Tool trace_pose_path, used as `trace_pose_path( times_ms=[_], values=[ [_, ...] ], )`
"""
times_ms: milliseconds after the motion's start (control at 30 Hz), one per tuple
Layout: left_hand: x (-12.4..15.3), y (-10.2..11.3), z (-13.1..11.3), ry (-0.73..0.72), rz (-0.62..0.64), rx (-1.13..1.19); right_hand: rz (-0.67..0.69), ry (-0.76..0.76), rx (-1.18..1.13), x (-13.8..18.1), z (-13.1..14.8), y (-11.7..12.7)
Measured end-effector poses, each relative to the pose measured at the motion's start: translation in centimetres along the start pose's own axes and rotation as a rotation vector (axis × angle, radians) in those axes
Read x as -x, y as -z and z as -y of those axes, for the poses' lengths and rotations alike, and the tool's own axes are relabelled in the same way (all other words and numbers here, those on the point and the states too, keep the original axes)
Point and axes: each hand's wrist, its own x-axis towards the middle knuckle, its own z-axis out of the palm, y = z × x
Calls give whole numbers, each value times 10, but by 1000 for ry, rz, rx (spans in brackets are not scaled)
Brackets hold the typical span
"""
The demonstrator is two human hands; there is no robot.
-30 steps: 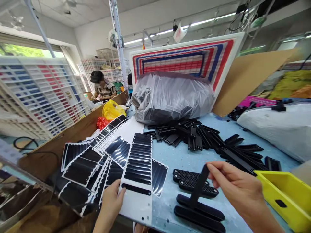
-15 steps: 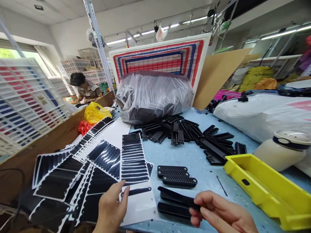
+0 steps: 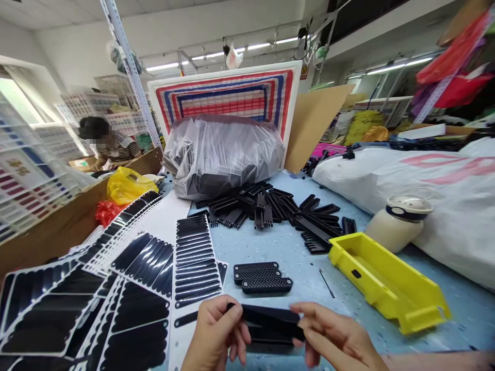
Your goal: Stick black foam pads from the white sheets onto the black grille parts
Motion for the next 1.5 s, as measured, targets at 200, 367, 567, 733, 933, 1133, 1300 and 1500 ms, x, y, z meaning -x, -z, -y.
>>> trace_pose_path(
  times_ms=[200,367,567,733,933,1133,1300,1500],
  values=[
    [-13,-8,-8,-37,-60,-2,-262,599,448,-23,8,21],
    [-20,-19,-8,0,-15,-7,-140,901,643,-33,14,-1],
    [-33,-4,7,-16,27,-258,-84,890,681,-37,2,-5],
    [-40,22,16,-318,-89,-843,-75,818,652,-45,0,24],
    [-52,32,14,-486,-100,-1232,37,469,567,-70,-17,48],
    [-66,23,10,-255,-120,-1346,124,417,580,-85,-46,32],
    [-67,27,7,-216,-114,-1224,186,467,623,-82,-42,24],
    [-67,33,12,-218,-101,-977,255,523,716,-85,-33,22]
  ],
)
